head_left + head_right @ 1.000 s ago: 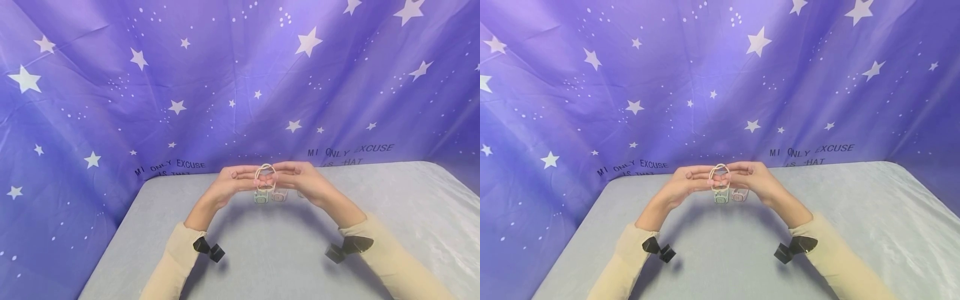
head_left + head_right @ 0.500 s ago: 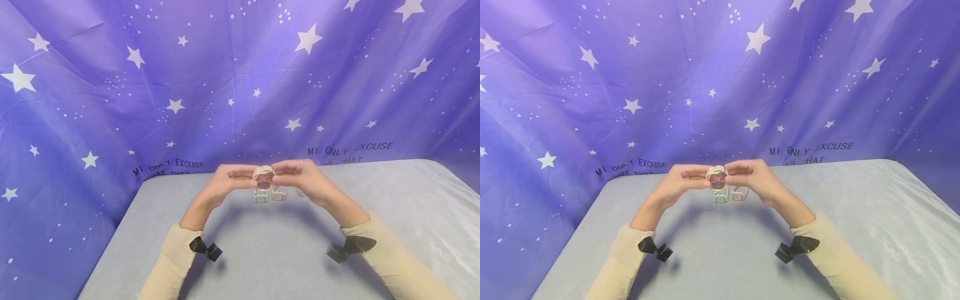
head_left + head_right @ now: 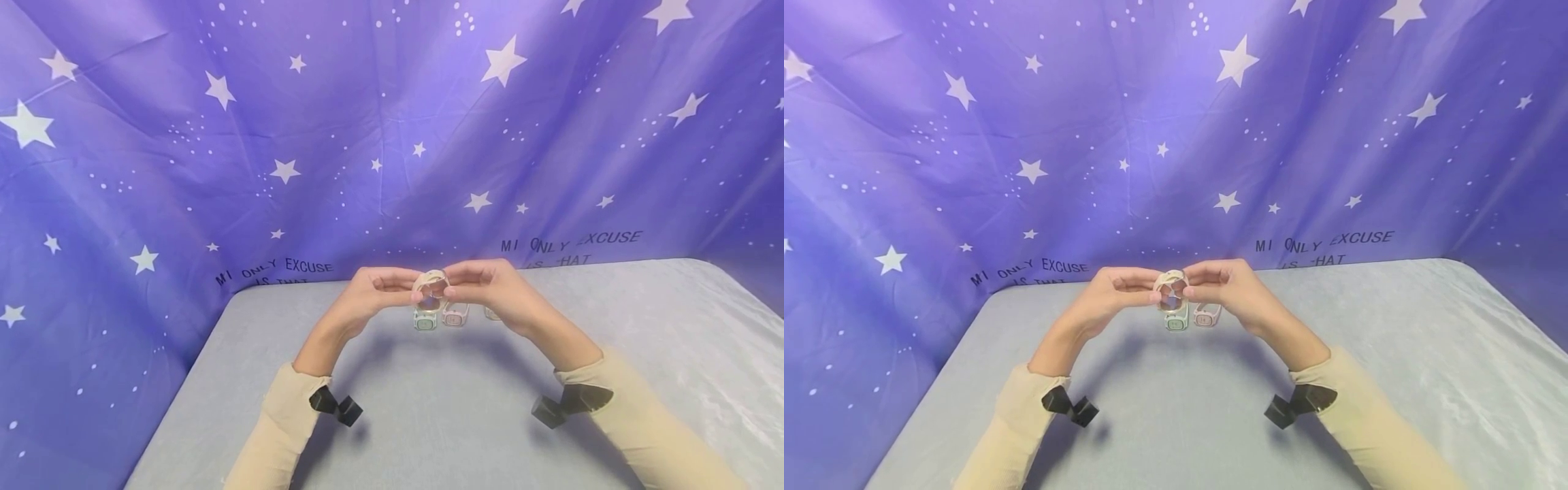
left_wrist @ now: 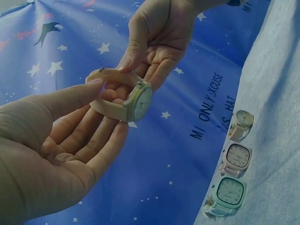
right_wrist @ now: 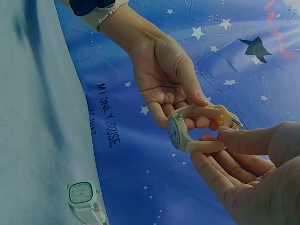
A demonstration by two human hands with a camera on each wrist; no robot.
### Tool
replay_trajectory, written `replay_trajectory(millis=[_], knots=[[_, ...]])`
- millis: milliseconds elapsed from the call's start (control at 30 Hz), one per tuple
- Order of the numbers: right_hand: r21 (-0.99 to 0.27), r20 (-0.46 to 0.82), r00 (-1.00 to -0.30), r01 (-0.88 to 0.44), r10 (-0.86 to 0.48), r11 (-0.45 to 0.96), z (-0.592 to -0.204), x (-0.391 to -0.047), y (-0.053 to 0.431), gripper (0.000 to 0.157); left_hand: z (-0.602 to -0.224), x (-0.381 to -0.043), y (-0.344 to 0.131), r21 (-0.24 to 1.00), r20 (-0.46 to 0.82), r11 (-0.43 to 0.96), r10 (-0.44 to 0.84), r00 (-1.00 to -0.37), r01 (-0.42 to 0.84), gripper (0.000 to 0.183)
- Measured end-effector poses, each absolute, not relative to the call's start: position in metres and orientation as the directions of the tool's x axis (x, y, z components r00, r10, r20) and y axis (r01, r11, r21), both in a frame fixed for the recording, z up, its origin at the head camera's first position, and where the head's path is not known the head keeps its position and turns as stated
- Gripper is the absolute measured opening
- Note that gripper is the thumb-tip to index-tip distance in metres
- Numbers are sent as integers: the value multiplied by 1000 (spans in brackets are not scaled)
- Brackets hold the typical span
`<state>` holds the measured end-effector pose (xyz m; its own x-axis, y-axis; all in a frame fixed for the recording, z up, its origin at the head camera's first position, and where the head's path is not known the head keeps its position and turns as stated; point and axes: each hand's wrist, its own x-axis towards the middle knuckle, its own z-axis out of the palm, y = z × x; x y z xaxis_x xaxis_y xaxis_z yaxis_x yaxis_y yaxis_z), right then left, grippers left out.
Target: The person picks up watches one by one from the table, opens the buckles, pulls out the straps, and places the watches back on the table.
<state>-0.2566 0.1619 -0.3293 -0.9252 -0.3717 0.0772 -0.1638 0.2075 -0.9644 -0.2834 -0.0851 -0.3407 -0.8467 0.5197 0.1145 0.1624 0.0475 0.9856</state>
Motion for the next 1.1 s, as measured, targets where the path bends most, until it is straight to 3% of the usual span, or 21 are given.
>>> replay_trajectory(millis=[300, 500, 767, 1100], knots=[[-952, 60, -926, -165, -372, 258, -328, -255, 160, 43, -340, -282, -83, 980, 124, 67, 526, -842, 187, 35], [-908, 171, -905, -298, -388, 295, -327, -253, 158, 37, -341, -280, -80, 960, 129, 145, 528, -839, 239, 34], [-797, 271, -872, -441, -408, 412, -331, -251, 154, 23, -344, -278, -78, 954, 140, 144, 567, -812, 264, 31], [-798, 257, -885, -421, -389, 432, -330, -249, 154, 18, -346, -278, -78, 954, 133, 145, 580, -803, 263, 32]])
